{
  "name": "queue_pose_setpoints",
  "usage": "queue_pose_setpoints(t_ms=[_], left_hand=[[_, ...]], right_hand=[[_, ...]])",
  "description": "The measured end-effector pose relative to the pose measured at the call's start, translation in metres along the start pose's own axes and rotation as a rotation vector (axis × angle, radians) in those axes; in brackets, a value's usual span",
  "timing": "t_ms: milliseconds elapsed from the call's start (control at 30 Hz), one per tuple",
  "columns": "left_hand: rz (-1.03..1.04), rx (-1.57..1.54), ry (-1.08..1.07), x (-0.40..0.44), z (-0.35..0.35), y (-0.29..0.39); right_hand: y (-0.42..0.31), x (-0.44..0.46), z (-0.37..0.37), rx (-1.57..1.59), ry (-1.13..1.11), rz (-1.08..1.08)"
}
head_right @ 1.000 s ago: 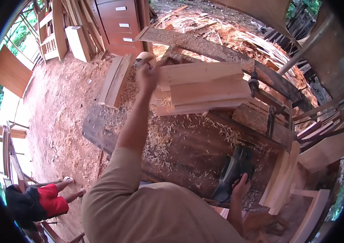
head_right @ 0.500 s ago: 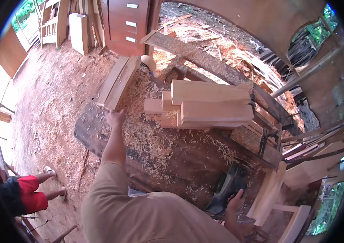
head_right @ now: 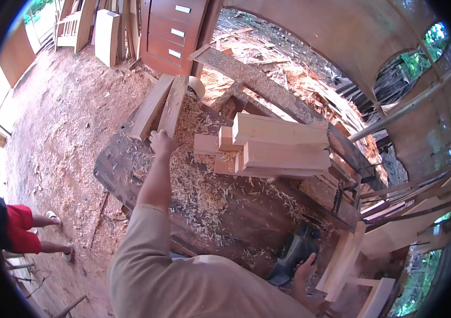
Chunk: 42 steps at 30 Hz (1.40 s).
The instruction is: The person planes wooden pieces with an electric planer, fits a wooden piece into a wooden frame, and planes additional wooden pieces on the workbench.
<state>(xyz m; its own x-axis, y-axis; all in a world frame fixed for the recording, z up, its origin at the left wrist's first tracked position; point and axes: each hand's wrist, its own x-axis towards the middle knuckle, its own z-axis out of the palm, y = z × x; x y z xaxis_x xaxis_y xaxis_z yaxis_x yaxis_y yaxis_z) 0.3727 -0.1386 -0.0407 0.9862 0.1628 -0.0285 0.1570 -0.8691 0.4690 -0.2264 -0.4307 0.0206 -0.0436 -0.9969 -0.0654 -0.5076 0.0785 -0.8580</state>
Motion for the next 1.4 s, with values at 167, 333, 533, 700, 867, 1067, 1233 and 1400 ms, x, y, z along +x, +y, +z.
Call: queue_pose_setpoints(t_ms=[167, 333, 533, 700, 867, 1067, 1233, 1400], left_hand=[[-0.286, -1.538, -0.446, 0.024, -0.044, -0.041], [-0.147, -0.943, -0.403, -0.02, -0.061, -0.024], [0.108, -0.333, -0.173, -0.027, -0.01, 0.005], [0.101, -0.049, -0.134, -0.028, 0.01, 0.02], [0.176, -0.131, -0.21, 0.001, 0.014, 0.013], [-0.013, -1.707, -0.737, -0.101, -0.05, -0.038], [0.084, -1.378, -0.325, -0.278, -0.084, -0.115], [-0.066, -1.168, -0.306, -0.376, -0.069, -0.192]], right_hand=[[-0.014, -0.006, 0.004, 0.021, -0.032, 0.012], [0.002, 0.003, -0.002, 0.104, -0.123, 0.075], [0.002, 0.001, -0.001, 0.103, -0.086, 0.017], [0.003, 0.001, -0.001, 0.033, -0.007, -0.017], [-0.004, -0.004, -0.003, -0.028, 0.0, -0.026], [0.005, 0.004, -0.001, 0.029, -0.053, 0.015], [-0.002, 0.007, -0.006, 0.211, -0.228, 0.205], [-0.011, -0.004, -0.013, 0.273, -0.307, 0.239]])
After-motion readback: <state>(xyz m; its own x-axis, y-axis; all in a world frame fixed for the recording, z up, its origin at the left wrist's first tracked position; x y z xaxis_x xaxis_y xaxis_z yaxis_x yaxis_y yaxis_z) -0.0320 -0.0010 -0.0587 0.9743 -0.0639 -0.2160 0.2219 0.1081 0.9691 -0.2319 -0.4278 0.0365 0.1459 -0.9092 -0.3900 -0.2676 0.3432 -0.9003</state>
